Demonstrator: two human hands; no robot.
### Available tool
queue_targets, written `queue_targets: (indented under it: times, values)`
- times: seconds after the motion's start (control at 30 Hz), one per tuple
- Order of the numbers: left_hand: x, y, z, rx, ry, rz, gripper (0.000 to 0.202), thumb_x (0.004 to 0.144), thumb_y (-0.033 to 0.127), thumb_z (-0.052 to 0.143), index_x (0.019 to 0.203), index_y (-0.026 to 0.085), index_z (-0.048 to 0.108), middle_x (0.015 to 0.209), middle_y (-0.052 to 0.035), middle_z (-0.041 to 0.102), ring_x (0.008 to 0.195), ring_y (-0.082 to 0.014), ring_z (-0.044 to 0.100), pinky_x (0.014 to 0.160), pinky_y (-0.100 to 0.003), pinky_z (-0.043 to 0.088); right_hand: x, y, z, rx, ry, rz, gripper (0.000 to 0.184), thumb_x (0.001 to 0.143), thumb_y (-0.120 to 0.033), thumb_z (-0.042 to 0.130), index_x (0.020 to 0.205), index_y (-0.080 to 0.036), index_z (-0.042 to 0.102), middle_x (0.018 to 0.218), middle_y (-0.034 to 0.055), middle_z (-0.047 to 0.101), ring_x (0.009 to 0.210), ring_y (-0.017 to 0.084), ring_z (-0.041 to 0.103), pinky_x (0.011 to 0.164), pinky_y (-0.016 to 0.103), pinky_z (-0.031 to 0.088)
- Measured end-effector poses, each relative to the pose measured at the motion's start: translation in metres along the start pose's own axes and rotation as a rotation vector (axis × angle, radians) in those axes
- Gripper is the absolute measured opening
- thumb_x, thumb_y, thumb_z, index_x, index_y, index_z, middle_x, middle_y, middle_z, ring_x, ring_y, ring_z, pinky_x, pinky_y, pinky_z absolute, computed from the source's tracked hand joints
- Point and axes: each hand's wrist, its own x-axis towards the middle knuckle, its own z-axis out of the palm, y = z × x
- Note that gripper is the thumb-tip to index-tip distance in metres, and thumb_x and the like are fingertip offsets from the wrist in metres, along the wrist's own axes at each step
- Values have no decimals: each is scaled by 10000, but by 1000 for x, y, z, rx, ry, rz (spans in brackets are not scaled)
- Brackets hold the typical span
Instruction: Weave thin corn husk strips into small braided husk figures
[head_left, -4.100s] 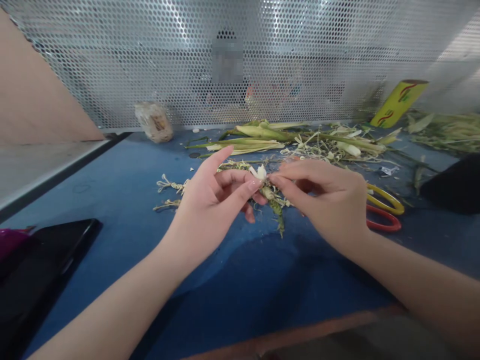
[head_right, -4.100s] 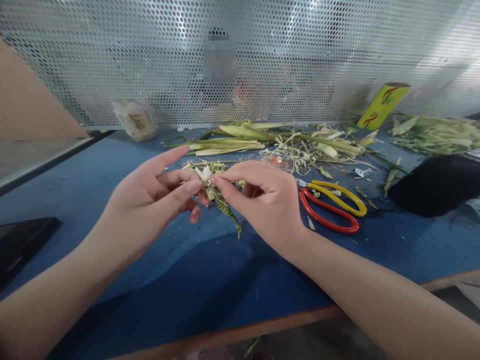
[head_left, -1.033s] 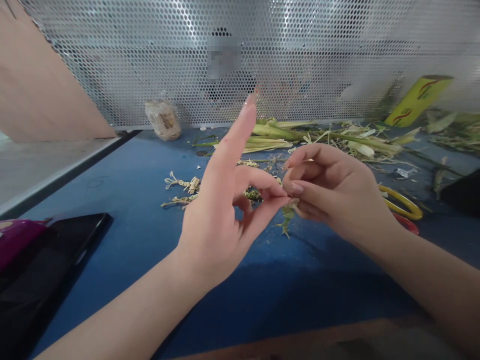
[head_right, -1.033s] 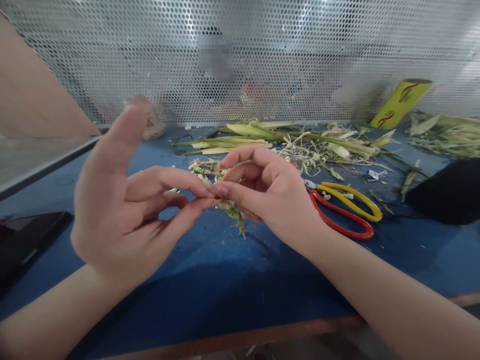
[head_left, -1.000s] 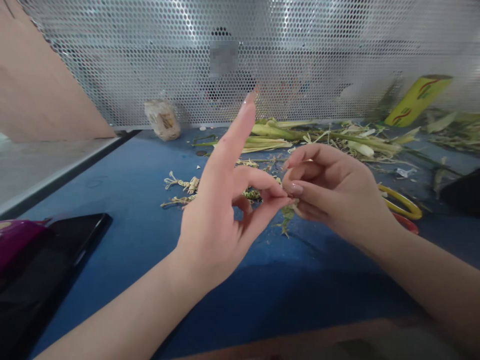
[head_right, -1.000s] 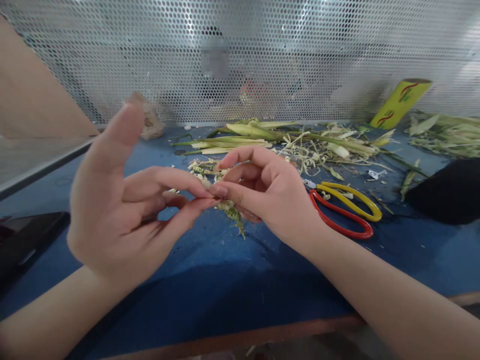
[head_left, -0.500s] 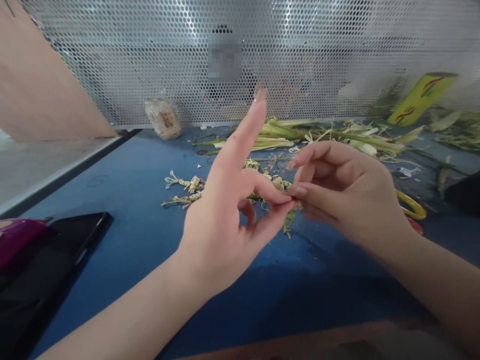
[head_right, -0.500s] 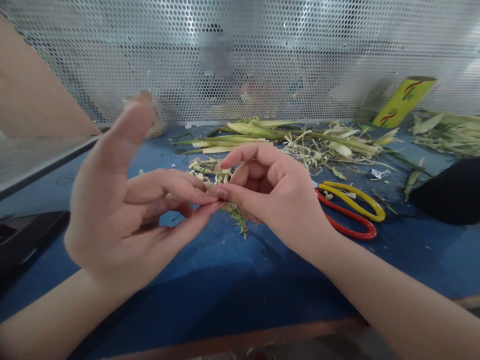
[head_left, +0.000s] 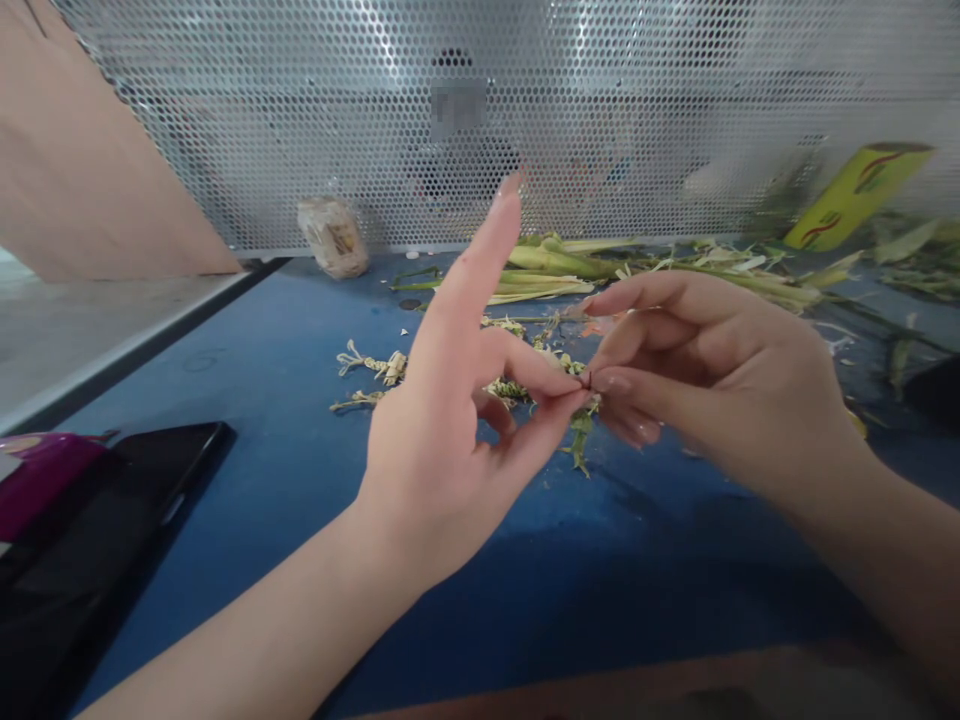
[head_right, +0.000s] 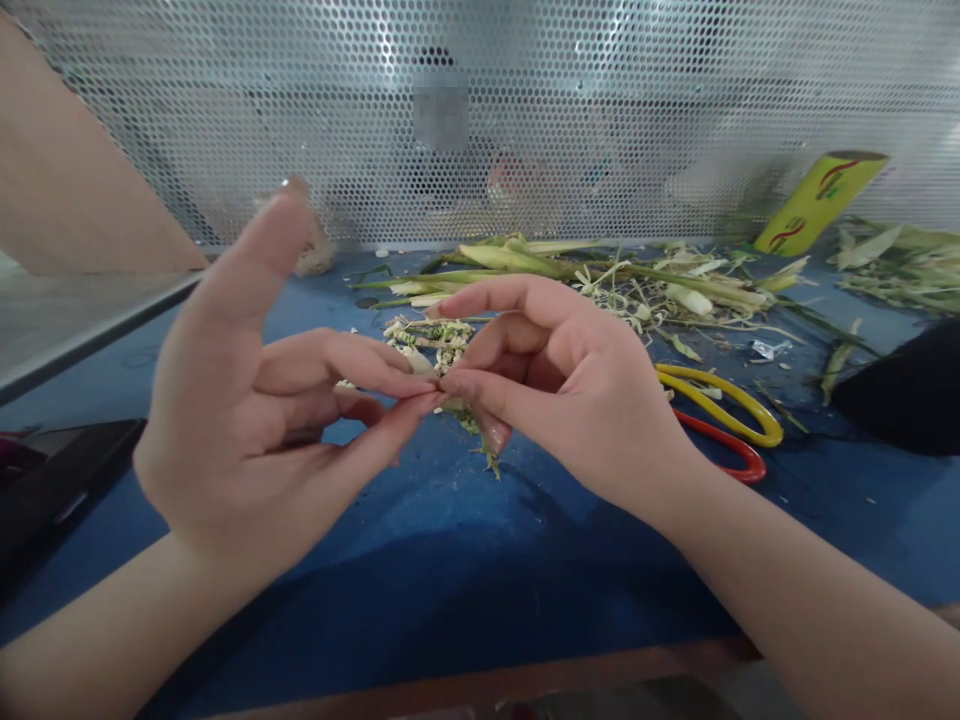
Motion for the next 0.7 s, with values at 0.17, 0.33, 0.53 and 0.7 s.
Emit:
queue_targets:
  times: [0.17, 0.33, 0.53, 0.7]
  values:
    - [1, -6, 1, -2, 43, 78, 794, 721, 166, 616, 1343, 326, 149, 815, 24, 657, 724, -143, 640, 500, -205, 498, 1, 1, 0, 76, 4, 23, 279, 698, -175, 646, 951, -227, 542, 604, -49, 586, 417, 64, 508, 391, 197, 447]
    - [5, -3, 1, -35, 0, 21, 872, 729, 192, 609, 1370, 232, 19, 916, -14, 664, 876, -189, 622, 500, -226, 491, 0, 0, 0, 86, 3, 42, 281, 687, -167, 652, 938, -226, 543, 605, -50, 588, 412, 62, 506, 383, 192, 446]
    - [3, -1, 7, -167, 85, -18, 842, 713, 102, 612, 1360, 286, 106, 753, 39, 659, 840, -187, 627, 477, -192, 418, 1, 0, 0, 104, -10, 53, 276, 693, -172, 649, 940, -219, 535, 579, -64, 584, 403, 50, 501, 377, 165, 447]
    - [3, -1, 5, -219, 126, 53, 851, 659, 15, 618, 1332, 328, 202, 879, 37, 650, 726, -147, 622, 563, -222, 440, 2, 1, -1, 166, -34, 78, 290, 690, -146, 649, 947, -212, 531, 554, -72, 594, 386, 38, 489, 372, 147, 442]
